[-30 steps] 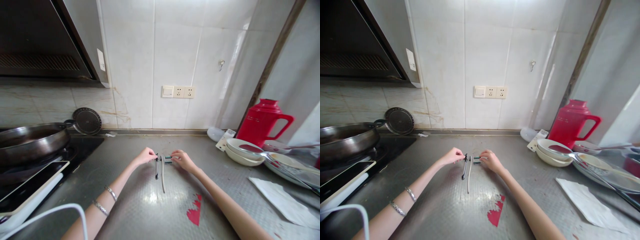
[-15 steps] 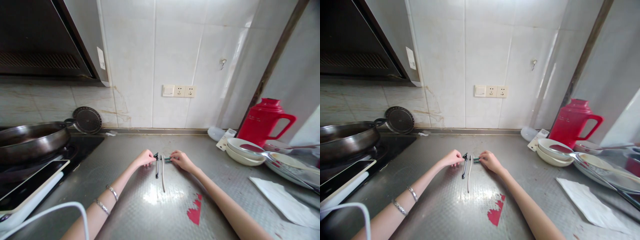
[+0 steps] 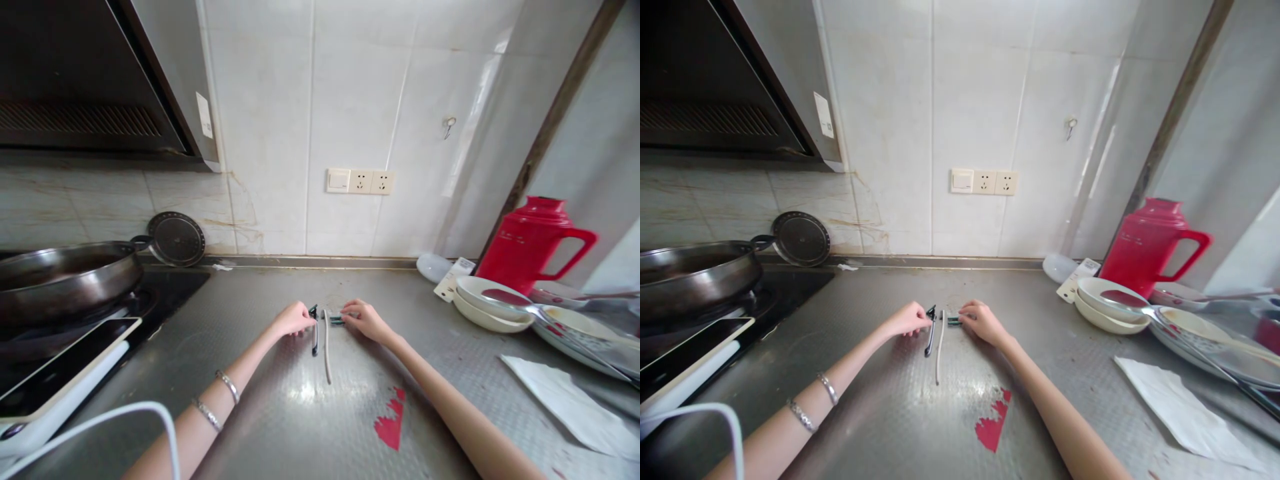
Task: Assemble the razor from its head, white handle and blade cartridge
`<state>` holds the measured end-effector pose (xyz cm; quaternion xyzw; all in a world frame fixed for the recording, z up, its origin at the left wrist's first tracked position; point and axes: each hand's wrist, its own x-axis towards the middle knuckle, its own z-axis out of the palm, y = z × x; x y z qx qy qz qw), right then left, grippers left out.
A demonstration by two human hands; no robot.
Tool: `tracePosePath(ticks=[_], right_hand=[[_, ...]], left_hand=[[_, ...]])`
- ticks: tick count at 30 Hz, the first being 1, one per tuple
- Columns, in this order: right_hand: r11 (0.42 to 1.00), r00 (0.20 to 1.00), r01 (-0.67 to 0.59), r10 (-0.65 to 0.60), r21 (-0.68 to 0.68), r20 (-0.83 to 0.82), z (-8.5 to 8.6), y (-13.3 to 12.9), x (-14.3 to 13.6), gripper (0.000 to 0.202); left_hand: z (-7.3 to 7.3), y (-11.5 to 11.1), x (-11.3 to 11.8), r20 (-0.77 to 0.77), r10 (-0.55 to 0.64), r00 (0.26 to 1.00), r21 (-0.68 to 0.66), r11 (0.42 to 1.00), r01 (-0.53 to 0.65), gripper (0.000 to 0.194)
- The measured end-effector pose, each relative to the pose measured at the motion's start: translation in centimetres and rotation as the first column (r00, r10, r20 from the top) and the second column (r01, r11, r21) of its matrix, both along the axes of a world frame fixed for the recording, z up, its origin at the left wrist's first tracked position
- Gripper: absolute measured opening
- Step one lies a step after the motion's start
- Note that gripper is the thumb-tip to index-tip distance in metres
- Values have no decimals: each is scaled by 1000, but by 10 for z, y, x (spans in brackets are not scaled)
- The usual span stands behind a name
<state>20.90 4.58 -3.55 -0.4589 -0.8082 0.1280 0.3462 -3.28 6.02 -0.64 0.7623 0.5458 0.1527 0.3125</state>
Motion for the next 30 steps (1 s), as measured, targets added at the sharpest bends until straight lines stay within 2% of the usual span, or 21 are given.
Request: tracePosePath(ticks=[5,8,13,17,21,23,25,28,30], right_hand=[[999,999,39,-38,29,-11,2,0,6,22],[998,999,48,-47,42,-3,2,-1,8,23],[998,999,31,-31,61,6,5,-5,5,22],[998,1000,31,-31,49,-4,9,-9,2,22],[997,994,81,-80,9,-71,15,-11,-5,23],[990,982,132,-139,-58,-131,20,-12,-12,24],[969,955,151,-194,-196,-223,26,-14,-20,25],[889,879,66,-267,-453,-395,37,-22,-33,29],[823,820,-32,-303,-568,-485,43,-29,-41,32]], left_hand=[[4,-18,12,-69,91,994,221,973,-73,35],[2,-27,19,-86,145,986,282,952,-115,32],[1,-33,25,-234,174,957,292,951,-101,17],[7,-38,27,-387,151,910,245,968,-56,23],[13,-40,28,-381,172,908,275,959,-67,27],[16,-41,28,-353,192,916,298,951,-85,27],[21,-43,29,-313,203,928,325,941,-96,28],[27,-49,32,-254,202,946,364,926,-100,27],[29,-55,36,-230,195,953,380,920,-97,27]])
